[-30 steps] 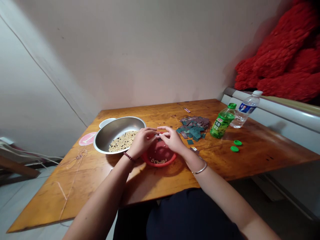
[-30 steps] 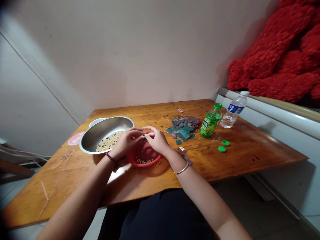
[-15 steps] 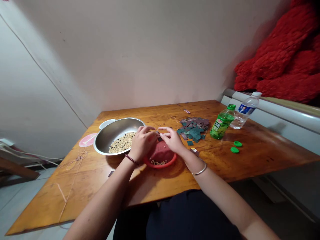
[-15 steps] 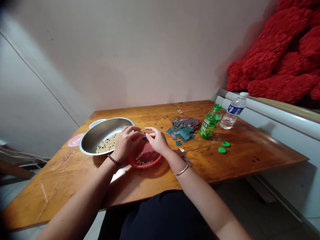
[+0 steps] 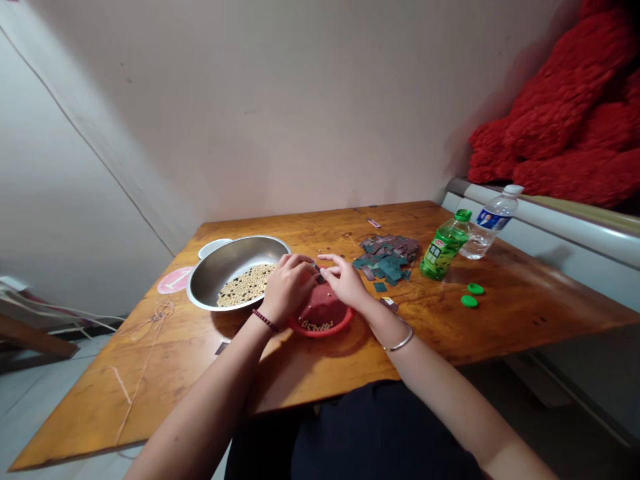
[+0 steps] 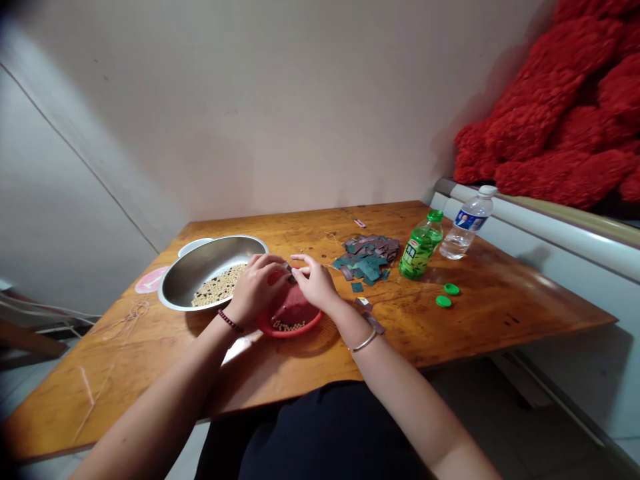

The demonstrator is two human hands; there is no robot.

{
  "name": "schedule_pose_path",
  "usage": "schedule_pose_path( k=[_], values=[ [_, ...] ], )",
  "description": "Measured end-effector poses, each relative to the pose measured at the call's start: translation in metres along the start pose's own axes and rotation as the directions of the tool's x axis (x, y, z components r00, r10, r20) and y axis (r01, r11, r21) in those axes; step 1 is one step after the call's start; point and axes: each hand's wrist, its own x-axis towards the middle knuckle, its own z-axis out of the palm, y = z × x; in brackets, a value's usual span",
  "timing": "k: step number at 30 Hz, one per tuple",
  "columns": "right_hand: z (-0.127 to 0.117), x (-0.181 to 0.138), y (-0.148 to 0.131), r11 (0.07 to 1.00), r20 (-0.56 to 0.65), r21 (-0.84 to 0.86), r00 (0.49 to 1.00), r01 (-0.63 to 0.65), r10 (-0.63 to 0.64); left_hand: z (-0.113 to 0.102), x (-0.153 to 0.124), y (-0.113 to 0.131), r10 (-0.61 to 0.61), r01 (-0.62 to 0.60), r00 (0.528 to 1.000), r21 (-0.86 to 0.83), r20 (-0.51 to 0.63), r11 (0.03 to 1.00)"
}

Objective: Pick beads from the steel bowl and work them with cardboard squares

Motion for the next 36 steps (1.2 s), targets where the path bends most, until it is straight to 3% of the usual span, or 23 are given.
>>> schedule_pose_path(
  k=[7,12,25,36],
  values=[
    [0.002,0.004,0.006,0.999,0.054,0.040,0.998,0.020,-0.023,-0.001,-0.001,0.002,-0.055,0.057,0.997,0.026,-0.061,0.998],
    [0.003,0.006,0.009,0.998,0.026,0.055,0.999,0.029,-0.030,0.001,-0.002,0.006,-0.022,0.023,0.998,0.016,-0.059,1.000],
    [0.005,0.008,0.015,0.995,0.016,0.095,1.000,0.017,-0.019,0.011,-0.005,0.005,-0.071,0.086,0.985,0.088,-0.155,0.992],
    [0.003,0.007,0.012,0.993,0.031,0.113,0.999,-0.013,0.010,0.010,-0.005,0.004,-0.078,0.084,0.990,0.047,-0.116,0.995]
  ],
)
